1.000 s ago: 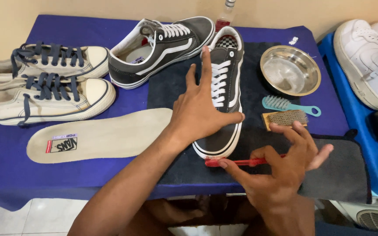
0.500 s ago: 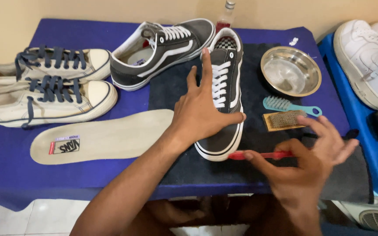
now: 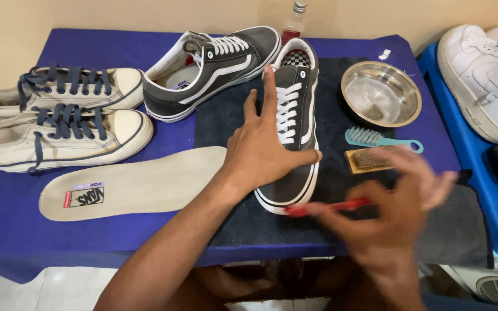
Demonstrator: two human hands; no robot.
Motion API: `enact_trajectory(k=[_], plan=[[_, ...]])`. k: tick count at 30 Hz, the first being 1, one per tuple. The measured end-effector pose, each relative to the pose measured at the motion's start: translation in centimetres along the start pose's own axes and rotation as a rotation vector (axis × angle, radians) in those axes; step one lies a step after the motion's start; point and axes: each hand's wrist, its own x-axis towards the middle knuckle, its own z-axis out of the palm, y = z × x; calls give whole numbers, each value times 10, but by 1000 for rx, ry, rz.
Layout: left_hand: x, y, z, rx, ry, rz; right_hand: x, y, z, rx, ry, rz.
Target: The person scrubs the white rubber sole and midsole of a grey Vans sneaker using a red toothbrush, then wipes the shoe with a grey cloth. The person repeats the scrubbing on the same shoe.
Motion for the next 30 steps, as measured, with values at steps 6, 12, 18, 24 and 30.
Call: enact_trajectory(k=[6, 12, 18, 24, 30], plan=[[1, -1, 5, 27, 17, 41, -5, -27, 5, -57, 5, 23], [2, -4, 7, 31, 31, 51, -14, 2, -10, -96, -20, 195], [3, -4, 6, 43, 28, 38, -13, -5, 6, -24, 67, -32], [5, -4, 7, 110, -1, 24, -22, -10, 9, 39, -12, 66], [8, -4, 8, 98, 24, -18, -38, 28, 19, 286, 92, 225]])
